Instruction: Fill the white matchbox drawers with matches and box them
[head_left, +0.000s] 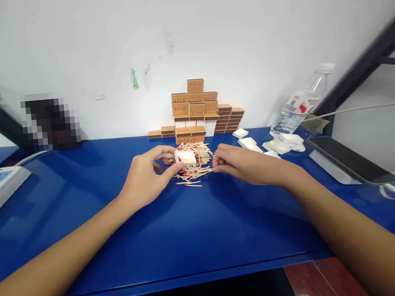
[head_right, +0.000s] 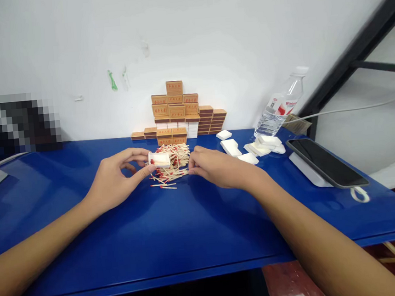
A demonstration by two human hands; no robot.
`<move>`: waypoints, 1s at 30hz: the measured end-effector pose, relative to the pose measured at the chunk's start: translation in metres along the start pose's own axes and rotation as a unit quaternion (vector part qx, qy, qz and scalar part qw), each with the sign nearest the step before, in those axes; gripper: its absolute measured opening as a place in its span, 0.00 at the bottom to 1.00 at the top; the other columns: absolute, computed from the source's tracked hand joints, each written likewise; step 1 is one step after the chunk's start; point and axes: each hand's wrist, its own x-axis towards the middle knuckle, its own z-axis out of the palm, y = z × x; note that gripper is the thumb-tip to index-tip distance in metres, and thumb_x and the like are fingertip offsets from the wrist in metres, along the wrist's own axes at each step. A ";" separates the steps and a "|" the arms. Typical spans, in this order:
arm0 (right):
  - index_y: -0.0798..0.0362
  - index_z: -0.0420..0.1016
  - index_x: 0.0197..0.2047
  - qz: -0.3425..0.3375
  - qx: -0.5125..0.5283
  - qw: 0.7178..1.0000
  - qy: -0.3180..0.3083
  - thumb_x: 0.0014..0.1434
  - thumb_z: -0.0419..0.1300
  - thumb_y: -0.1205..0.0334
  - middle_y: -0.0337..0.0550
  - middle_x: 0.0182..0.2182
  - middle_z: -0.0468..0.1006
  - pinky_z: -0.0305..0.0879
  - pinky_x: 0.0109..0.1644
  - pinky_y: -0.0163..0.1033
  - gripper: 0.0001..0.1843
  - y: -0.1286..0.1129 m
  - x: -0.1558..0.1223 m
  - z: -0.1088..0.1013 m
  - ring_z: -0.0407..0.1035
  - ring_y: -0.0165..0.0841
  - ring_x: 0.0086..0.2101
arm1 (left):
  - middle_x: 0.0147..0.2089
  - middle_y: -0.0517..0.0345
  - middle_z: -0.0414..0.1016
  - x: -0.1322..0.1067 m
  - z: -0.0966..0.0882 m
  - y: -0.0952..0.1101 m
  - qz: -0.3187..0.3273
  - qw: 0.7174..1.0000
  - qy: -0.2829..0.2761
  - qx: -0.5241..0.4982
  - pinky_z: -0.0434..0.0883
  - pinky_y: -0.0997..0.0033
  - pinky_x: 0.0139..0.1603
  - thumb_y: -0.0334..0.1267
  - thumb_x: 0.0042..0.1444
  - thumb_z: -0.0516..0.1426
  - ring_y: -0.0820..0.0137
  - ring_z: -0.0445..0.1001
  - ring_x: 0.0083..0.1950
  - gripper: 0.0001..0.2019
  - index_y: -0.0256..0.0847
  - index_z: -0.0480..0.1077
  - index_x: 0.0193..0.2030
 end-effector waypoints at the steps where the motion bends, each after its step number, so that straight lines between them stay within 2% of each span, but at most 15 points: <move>1: 0.52 0.72 0.41 -0.005 -0.002 1.000 0.010 0.71 0.55 0.60 0.47 0.42 0.73 0.64 0.44 0.43 0.08 -0.001 0.000 -0.001 0.68 0.37 0.39 | 0.45 0.55 0.86 0.000 0.000 0.000 -0.003 1.000 -0.004 0.002 0.75 0.69 0.37 0.47 0.60 0.68 0.64 0.83 0.44 0.16 0.43 0.78 0.51; 8: 0.51 0.69 0.42 -0.048 0.002 0.994 0.095 0.72 0.55 0.57 0.46 0.41 0.72 0.62 0.41 0.42 0.08 -0.008 -0.001 -0.005 0.67 0.37 0.37 | 0.46 0.56 0.86 0.000 -0.001 0.000 -0.005 1.000 -0.018 0.007 0.74 0.69 0.37 0.47 0.60 0.68 0.64 0.84 0.46 0.16 0.43 0.78 0.51; 14: 0.50 0.69 0.44 -0.070 -0.023 0.986 0.150 0.72 0.56 0.61 0.46 0.44 0.71 0.63 0.42 0.41 0.04 -0.010 0.001 0.000 0.68 0.36 0.37 | 0.47 0.55 0.87 -0.002 0.002 0.002 -0.007 0.999 -0.040 -0.023 0.75 0.68 0.39 0.47 0.60 0.68 0.65 0.84 0.45 0.19 0.42 0.77 0.54; 22: 0.52 0.68 0.46 -0.090 -0.049 0.985 0.137 0.72 0.56 0.64 0.48 0.46 0.71 0.64 0.42 0.41 0.02 -0.024 0.002 0.012 0.69 0.37 0.39 | 0.45 0.56 0.86 -0.007 0.006 0.011 -0.017 0.994 -0.058 -0.086 0.77 0.69 0.40 0.45 0.59 0.68 0.68 0.82 0.40 0.17 0.41 0.77 0.51; 30: 0.51 0.68 0.46 -0.100 -0.035 0.984 0.146 0.72 0.56 0.66 0.48 0.46 0.72 0.64 0.43 0.40 0.01 -0.025 0.002 0.010 0.69 0.37 0.40 | 0.45 0.53 0.86 -0.005 0.006 0.007 -0.035 0.993 -0.050 -0.099 0.77 0.69 0.38 0.47 0.57 0.69 0.66 0.83 0.42 0.18 0.40 0.78 0.50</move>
